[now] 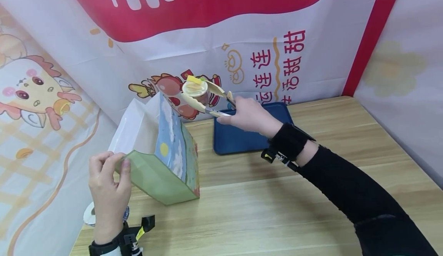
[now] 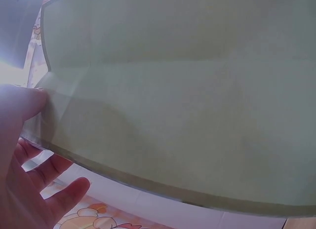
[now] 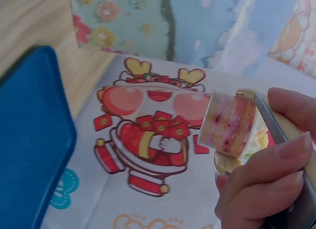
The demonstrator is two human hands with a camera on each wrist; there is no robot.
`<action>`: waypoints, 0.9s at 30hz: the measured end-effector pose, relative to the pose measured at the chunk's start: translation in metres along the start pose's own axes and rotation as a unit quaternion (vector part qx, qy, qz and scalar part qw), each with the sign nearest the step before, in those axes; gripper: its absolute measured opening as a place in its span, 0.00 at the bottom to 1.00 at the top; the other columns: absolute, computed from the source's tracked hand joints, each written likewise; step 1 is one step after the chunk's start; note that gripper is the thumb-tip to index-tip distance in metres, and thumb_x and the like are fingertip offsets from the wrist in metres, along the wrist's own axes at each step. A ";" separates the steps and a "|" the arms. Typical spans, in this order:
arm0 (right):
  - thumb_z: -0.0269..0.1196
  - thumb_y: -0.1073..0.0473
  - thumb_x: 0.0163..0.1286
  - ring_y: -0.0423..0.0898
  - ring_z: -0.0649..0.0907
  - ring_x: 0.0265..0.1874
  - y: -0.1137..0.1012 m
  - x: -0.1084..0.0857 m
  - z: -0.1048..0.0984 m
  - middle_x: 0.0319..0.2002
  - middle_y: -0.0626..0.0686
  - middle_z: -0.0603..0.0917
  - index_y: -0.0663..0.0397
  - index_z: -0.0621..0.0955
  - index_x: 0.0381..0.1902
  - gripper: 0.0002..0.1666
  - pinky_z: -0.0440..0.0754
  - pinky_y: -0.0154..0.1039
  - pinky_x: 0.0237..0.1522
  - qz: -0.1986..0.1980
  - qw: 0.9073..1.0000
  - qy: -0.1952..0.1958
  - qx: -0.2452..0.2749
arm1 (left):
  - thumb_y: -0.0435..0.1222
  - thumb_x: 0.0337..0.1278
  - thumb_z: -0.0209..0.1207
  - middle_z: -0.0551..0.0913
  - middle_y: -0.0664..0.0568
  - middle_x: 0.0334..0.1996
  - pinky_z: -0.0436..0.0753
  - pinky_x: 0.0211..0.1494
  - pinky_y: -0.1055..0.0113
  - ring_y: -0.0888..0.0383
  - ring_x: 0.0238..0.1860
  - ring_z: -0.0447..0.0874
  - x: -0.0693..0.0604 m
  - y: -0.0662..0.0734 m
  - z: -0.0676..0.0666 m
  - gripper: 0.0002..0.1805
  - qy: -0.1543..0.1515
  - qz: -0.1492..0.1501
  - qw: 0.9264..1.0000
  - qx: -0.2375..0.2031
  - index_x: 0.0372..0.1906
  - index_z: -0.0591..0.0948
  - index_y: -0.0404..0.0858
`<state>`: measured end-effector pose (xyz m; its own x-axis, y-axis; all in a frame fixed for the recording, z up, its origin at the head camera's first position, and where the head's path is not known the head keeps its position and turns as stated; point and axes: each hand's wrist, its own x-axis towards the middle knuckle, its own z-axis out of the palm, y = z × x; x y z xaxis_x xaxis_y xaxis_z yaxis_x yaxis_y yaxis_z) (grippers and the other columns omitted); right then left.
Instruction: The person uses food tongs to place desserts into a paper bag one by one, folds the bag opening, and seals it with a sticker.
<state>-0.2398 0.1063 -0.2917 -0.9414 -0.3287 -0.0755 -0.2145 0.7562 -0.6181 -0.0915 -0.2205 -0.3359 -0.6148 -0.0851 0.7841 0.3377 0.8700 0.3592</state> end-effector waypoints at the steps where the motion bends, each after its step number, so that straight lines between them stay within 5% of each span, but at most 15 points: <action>1: 0.64 0.35 0.63 0.46 0.69 0.20 -0.002 -0.001 -0.001 0.24 0.50 0.66 0.57 0.72 0.57 0.37 0.64 0.37 0.21 -0.006 1.000 0.003 -0.002 | 0.26 0.60 0.59 0.71 0.36 0.40 0.60 0.36 0.73 0.62 0.36 0.62 0.000 0.000 0.000 0.05 0.001 0.000 1.000 -0.001 0.40 0.81 0.31; 10: 0.64 0.36 0.63 0.48 0.72 0.22 -0.020 -0.009 -0.011 0.25 0.52 0.68 0.57 0.72 0.58 0.38 0.66 0.37 0.22 -0.030 0.999 0.008 -0.018 | 0.26 0.58 0.60 0.72 0.35 0.41 0.62 0.36 0.73 0.71 0.38 0.61 -0.001 -0.003 0.003 0.06 0.013 0.009 1.000 -0.008 0.40 0.81 0.31; 21: 0.64 0.34 0.62 0.48 0.75 0.22 -0.042 -0.020 -0.018 0.23 0.52 0.71 0.55 0.69 0.63 0.42 0.69 0.36 0.22 -0.061 0.998 0.016 -0.026 | 0.26 0.59 0.60 0.71 0.34 0.41 0.62 0.38 0.70 0.65 0.39 0.63 0.000 -0.005 0.004 0.05 0.014 0.006 1.000 -0.019 0.39 0.80 0.30; 27: 0.66 0.36 0.61 0.47 0.72 0.19 -0.054 -0.024 -0.018 0.21 0.52 0.68 0.53 0.72 0.55 0.35 0.65 0.36 0.20 -0.077 0.997 0.019 -0.005 | 0.26 0.59 0.59 0.71 0.34 0.41 0.62 0.38 0.71 0.63 0.38 0.64 0.000 -0.007 0.004 0.04 0.011 0.003 1.000 -0.019 0.39 0.80 0.30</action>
<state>-0.2101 0.0839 -0.2421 -0.9064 -0.4194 0.0499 -0.3597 0.7047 -0.6116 -0.0963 -0.2243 -0.3405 -0.5971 -0.0908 0.7970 0.3685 0.8514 0.3732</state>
